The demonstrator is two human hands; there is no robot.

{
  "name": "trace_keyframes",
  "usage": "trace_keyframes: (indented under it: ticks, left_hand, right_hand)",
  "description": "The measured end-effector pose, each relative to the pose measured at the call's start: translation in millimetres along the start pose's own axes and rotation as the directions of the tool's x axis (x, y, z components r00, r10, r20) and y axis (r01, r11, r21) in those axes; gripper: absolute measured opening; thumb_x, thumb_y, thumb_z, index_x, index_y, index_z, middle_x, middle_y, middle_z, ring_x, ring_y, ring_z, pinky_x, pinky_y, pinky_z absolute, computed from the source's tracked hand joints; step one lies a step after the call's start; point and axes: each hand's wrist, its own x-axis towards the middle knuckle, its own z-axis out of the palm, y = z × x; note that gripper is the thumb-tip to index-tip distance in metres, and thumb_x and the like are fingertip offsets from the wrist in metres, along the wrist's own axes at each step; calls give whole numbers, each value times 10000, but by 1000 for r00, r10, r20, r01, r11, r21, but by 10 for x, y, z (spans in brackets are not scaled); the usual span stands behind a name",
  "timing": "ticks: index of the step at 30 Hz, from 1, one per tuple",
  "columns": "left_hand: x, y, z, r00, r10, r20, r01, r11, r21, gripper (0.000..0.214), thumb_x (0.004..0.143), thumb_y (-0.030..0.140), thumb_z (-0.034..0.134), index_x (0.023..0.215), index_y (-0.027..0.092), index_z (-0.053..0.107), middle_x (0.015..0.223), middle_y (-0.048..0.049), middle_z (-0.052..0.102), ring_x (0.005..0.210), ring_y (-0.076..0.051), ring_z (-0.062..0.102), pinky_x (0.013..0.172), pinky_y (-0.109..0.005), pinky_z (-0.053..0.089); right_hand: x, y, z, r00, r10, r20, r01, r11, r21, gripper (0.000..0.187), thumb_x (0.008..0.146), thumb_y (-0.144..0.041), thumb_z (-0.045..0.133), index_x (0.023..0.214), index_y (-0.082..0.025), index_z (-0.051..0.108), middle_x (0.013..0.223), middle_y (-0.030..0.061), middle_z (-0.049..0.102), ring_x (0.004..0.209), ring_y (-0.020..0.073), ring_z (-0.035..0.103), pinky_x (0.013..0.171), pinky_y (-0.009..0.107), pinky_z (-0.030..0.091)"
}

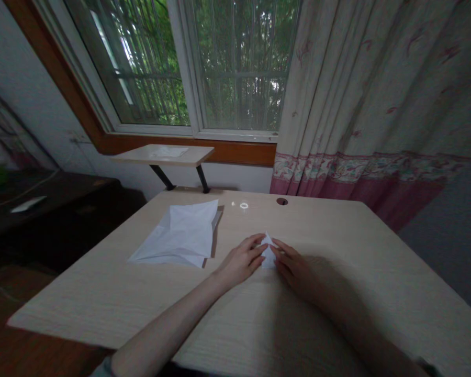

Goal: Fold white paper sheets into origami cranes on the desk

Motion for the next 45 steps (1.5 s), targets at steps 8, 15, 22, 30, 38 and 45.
trace_keyframes:
  ticks: [8, 15, 22, 30, 38, 45]
  left_hand:
    - [16, 45, -58, 992, -20, 126, -6, 978, 207, 423, 963, 393, 606, 1327, 177, 612, 1501, -122, 495, 1321, -296, 500, 1097, -469, 453]
    - [27, 38, -72, 985, -28, 173, -14, 970, 242, 532, 906, 448, 685, 1351, 171, 591, 1510, -129, 487, 1338, -313, 487, 1085, -471, 449]
    - [37, 82, -97, 983, -5, 182, -50, 954, 295, 489, 969, 431, 597, 1364, 144, 566, 1407, -121, 587, 1232, -296, 563, 1031, -455, 477]
    - [47, 159, -133, 996, -34, 84, 4, 942, 335, 442, 980, 487, 556, 1285, 176, 630, 1187, -105, 660, 1041, -257, 625, 883, -390, 514]
    - [42, 162, -105, 992, -63, 109, 15, 919, 393, 463, 984, 505, 545, 1293, 171, 634, 1028, -91, 730, 953, -258, 662, 842, -406, 471]
    - [25, 146, -86, 997, -49, 67, 35, 980, 194, 537, 1010, 451, 525, 1455, 159, 454, 1122, -108, 720, 996, -256, 658, 906, -432, 464]
  right_hand:
    - [-53, 88, 84, 999, 13, 46, -9, 997, -75, 471, 1004, -236, 404, 1461, -171, 496, 1463, 139, 551, 1350, 247, 522, 1134, 491, 444]
    - [-38, 59, 61, 999, 16, 42, -14, 998, -56, 447, 1007, -257, 399, 1428, -197, 538, 1424, 111, 593, 1350, 244, 516, 1129, 493, 445]
    - [1, 8, 40, 992, 83, -92, -82, 996, 18, 379, 980, -261, 477, 1342, -180, 555, 1305, 137, 642, 1223, 273, 569, 1059, 519, 475]
    - [89, -133, -136, 988, 142, -51, -140, 989, 52, 257, 1006, -252, 442, 803, -219, 596, 925, 81, 623, 896, 234, 569, 841, 419, 519]
    - [94, -216, -158, 983, 168, -69, -151, 968, 202, 275, 1021, -269, 408, 820, -231, 591, 911, 67, 615, 893, 223, 563, 856, 401, 500]
    - [103, -125, -65, 954, 273, -125, -210, 906, 368, 278, 980, -432, 494, 786, -241, 551, 859, 43, 596, 842, 223, 571, 801, 391, 501]
